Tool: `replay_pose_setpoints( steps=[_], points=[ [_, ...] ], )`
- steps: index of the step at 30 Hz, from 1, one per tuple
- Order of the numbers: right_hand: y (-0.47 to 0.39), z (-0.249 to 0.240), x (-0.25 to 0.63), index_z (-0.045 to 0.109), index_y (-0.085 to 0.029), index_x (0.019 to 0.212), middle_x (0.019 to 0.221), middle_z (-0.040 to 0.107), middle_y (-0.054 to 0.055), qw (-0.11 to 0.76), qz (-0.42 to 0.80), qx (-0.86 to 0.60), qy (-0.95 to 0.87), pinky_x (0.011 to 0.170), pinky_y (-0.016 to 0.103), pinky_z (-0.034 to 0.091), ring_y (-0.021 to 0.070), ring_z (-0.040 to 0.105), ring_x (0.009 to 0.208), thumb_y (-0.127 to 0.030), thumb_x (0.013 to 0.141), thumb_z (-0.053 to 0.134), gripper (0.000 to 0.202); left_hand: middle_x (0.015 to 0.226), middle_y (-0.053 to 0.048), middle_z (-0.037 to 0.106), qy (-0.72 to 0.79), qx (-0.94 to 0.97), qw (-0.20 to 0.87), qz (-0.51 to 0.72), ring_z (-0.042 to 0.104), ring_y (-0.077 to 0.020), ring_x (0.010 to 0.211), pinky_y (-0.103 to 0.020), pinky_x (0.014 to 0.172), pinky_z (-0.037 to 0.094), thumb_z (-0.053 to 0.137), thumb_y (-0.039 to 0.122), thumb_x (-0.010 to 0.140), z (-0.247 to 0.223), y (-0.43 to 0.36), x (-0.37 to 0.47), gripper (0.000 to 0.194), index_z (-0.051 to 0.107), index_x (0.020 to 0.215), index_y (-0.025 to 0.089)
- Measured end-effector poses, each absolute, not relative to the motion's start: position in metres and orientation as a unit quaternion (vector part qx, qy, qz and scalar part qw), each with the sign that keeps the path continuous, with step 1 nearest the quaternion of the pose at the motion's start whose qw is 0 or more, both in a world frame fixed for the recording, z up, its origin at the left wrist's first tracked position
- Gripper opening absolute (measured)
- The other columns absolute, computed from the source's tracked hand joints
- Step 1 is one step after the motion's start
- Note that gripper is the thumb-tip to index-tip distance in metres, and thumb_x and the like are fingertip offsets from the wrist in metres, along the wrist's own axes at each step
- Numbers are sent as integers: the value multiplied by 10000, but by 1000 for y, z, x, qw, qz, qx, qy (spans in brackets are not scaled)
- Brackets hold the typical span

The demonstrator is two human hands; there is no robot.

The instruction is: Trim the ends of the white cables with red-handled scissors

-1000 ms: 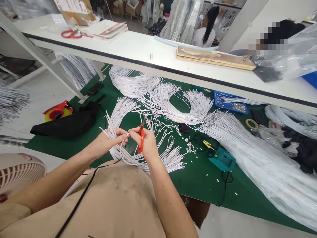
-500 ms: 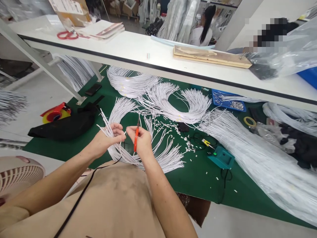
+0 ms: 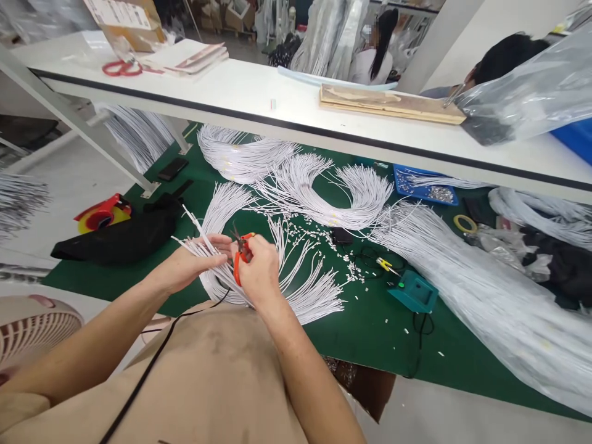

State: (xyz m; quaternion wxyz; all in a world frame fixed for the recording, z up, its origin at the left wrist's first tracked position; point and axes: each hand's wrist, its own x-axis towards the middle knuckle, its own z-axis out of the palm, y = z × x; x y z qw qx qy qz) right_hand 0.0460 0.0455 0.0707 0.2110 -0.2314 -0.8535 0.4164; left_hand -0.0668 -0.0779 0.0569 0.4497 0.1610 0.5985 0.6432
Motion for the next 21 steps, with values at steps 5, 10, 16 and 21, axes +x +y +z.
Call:
replay_pose_setpoints(
  steps=[5,10,16,21],
  points=[
    [32,48,44,625,-189,748,712,572,-2,125,434,-219,-865,559,213,359,111,499,614,-313,777,501,178,984,-92,654,622,167,414,643,619,-228,912,-383,864,452,745,294,623,49,-80,-68,415,614,988,146],
    [31,46,43,631,-182,702,689,606,12,173,435,-256,-846,570,214,379,116,515,610,-304,754,521,172,923,-100,669,643,132,400,640,619,-209,832,-358,819,462,709,364,656,49,-80,-69,397,642,968,128],
    [28,48,43,658,-173,728,616,606,-12,177,534,-318,-763,546,210,394,111,510,559,-337,703,565,191,899,-52,643,629,143,389,658,595,-186,836,-326,811,437,722,331,649,44,-76,-64,369,633,970,172],
    [34,50,41,682,-160,740,613,612,-6,145,633,-301,-699,568,227,407,118,518,571,-323,667,615,191,782,-25,614,613,188,415,646,569,-158,769,-278,738,417,687,314,688,44,-74,-63,213,625,812,152]
  ],
)
